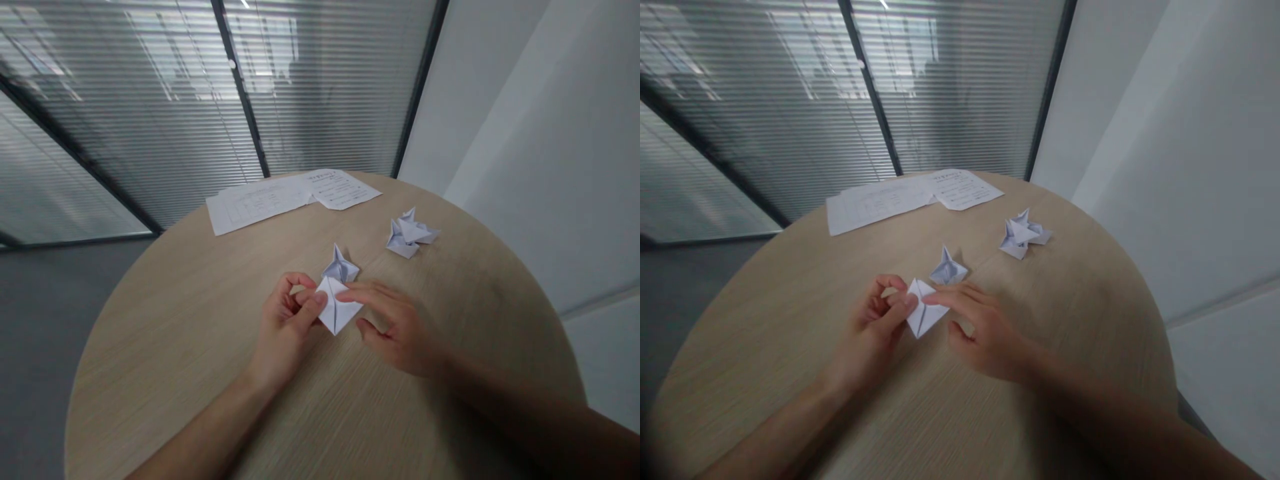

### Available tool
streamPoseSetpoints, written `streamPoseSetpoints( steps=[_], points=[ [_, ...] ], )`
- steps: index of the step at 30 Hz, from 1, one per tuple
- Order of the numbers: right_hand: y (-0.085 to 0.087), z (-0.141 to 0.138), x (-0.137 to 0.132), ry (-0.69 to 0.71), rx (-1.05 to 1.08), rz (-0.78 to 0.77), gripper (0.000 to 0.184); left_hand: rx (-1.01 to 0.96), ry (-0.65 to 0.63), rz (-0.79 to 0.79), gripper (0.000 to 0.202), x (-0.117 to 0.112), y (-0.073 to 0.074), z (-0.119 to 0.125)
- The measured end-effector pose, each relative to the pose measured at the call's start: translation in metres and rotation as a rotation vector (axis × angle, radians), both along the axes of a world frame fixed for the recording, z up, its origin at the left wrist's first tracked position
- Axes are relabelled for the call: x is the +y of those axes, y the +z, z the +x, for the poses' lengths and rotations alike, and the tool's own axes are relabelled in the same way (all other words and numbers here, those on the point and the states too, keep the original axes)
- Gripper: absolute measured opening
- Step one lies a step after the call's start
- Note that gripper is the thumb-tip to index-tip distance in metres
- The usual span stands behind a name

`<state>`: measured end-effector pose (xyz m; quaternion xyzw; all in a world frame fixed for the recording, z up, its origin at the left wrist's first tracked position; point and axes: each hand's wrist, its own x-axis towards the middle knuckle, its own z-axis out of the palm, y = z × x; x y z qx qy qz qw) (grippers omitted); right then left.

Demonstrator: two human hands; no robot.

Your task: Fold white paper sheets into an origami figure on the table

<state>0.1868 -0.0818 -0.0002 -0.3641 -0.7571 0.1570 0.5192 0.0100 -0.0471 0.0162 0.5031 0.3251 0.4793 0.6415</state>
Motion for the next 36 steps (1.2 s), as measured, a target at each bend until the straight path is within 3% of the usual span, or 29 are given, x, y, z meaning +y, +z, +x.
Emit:
streamPoseSetpoints(
  steps=[2, 4, 8, 11, 15, 19, 21, 24, 27, 31, 36],
  points=[
    [-0.004, -0.003, 0.001, -0.066, 0.033, -0.063, 0.039, 0.073, -0.043, 0.01, 0.024, -0.002, -0.001, 0.0],
    [-0.008, -0.007, 0.001, -0.112, 0.105, -0.182, 0.033, 0.249, -0.062, 0.116, 0.02, -0.005, -0.001, -0.001],
    [-0.012, -0.013, -0.001, -0.16, 0.256, -0.385, 0.027, 0.646, -0.062, 0.543, 0.021, -0.011, -0.002, -0.007],
    [-0.011, -0.019, -0.003, -0.192, 0.332, -0.417, 0.029, 0.877, -0.004, 0.914, 0.013, -0.01, -0.002, -0.01],
    [-0.009, -0.026, -0.005, -0.191, 0.39, -0.417, 0.038, 1.091, 0.18, 1.342, 0.008, -0.009, 0.001, -0.012],
    [-0.011, -0.029, -0.007, -0.245, 0.42, -0.411, 0.04, 1.106, 0.22, 1.535, 0.026, -0.009, 0.001, -0.014],
    [-0.013, -0.028, -0.007, -0.233, 0.447, -0.44, 0.035, 0.991, 0.262, 1.482, 0.023, -0.009, -0.002, -0.015],
    [-0.015, -0.025, -0.004, -0.105, 0.529, -0.502, 0.023, 0.784, 0.366, 1.215, 0.009, -0.007, -0.004, -0.016],
    [-0.014, -0.019, 0.002, -0.02, 0.611, -0.512, 0.012, 0.606, 0.236, 0.881, 0.015, -0.003, -0.002, -0.016],
    [-0.011, -0.009, 0.007, -0.02, 0.621, -0.559, 0.013, 0.394, 0.01, 0.534, 0.011, 0.004, 0.0, -0.013],
    [-0.009, -0.007, 0.006, -0.031, 0.632, -0.591, 0.017, 0.29, -0.003, 0.317, 0.01, 0.005, -0.003, -0.009]
  ],
)
